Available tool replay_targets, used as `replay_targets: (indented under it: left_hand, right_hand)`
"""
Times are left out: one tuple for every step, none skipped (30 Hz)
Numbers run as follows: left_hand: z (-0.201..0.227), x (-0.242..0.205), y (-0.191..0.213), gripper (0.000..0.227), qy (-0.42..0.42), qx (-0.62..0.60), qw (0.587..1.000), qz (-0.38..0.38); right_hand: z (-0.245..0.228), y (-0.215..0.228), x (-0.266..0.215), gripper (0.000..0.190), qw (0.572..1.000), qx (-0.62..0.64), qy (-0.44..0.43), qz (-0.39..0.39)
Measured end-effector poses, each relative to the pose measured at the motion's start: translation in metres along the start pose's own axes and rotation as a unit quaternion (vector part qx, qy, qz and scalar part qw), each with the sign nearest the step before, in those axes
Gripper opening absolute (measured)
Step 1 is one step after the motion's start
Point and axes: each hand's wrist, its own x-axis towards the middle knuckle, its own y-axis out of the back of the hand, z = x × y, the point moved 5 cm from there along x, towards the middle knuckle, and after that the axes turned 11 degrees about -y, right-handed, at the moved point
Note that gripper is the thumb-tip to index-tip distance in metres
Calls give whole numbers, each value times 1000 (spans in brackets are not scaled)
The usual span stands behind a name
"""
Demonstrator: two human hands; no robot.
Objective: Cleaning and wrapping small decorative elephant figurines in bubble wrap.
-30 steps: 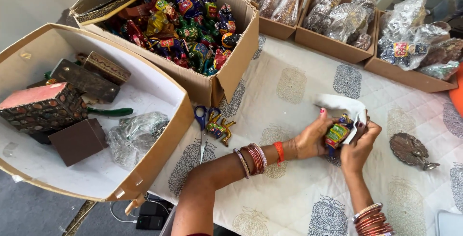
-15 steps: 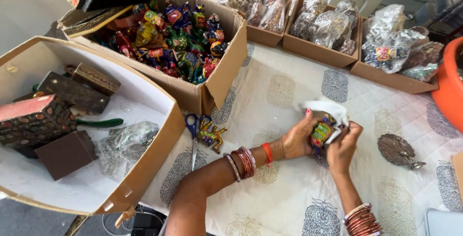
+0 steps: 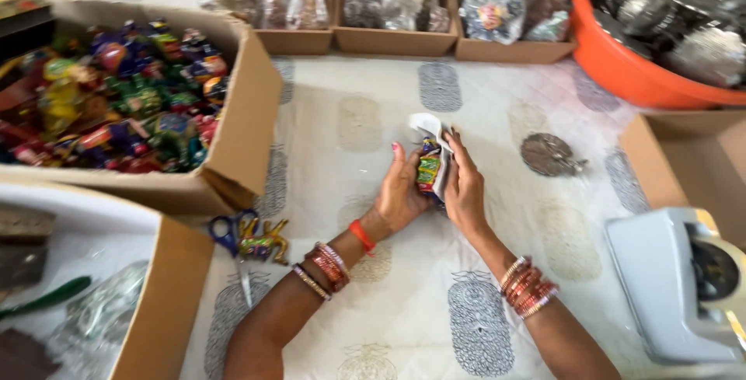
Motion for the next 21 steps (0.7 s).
replay_targets:
  left_hand:
    - [-2,0,-1,86,9,-1,1000,-5]
    - [-1,-1,1,89,16,17,1000,1]
    - [-1,-2,3,93,24,36,999,7]
    - [1,-2,1,93,27,37,999,5]
    - [4,-2,1,95,23,52,998,10]
    - [7,-4,2,98,17,66,998,18]
    - [8,-5,0,98,18,67,997,19]
    - [8,-6,-1,99,15,67,997,24]
    - [9,-7,-2,100,11,67,997,30]
    - [6,-7,0,100,13,66,997,28]
    - [5,-7,2,100,6,66,997,38]
    - [5,-5,4,101,-3,67,997,46]
    - [0,1,18,101,-3,66,997,43]
    - [-1,5,34,102,-33,72,995,61]
    - [-1,10,51,104,-63,77,992,79]
    - [3,8,49,104,-65,78,992,80]
    - [8,5,49,105,-74,92,987,107]
    - [13,4,48,106,-83,107,982,133]
    - [15,3,40,106,-85,107,982,133]
    - [12,-1,30,105,-64,119,984,117]
    - [9,-4,22,104,-42,131,985,102]
  right_hand:
    - [0,1,0,47,1000,-5,-5,8]
    - [6,-2,1,48,996,29,-81,-6]
    - [12,-5,1,49,986,64,-155,-20]
    - [13,-4,0,49,985,64,-157,-16]
    - [12,-5,0,50,988,43,-146,-25]
    - [12,-7,-2,51,990,23,-136,-38]
    - [13,-8,-2,51,989,24,-137,-38]
    - [7,-7,-3,51,997,-6,-76,-32]
    - [1,-8,-5,52,999,-36,-13,-26]
    - [4,-10,-8,52,999,-37,-14,-25]
    - [7,-14,-11,53,998,-40,-29,-34]
    - [10,-18,-11,54,997,-43,-42,-41]
    - [10,-21,-17,54,997,-45,-42,-39]
    - [8,-29,-25,55,997,-61,-21,-53]
    - [6,-36,-32,55,995,-76,0,-67]
    - [4,-38,-33,55,995,-75,1,-68]
    - [-2,-42,-35,55,990,-115,37,-74]
    - [-8,-46,-36,56,982,-154,74,-78]
    - [-15,-41,-28,56,982,-153,76,-78]
    - [-21,-36,-22,58,980,-175,65,-65]
    - [-26,-31,-17,62,978,-196,55,-53]
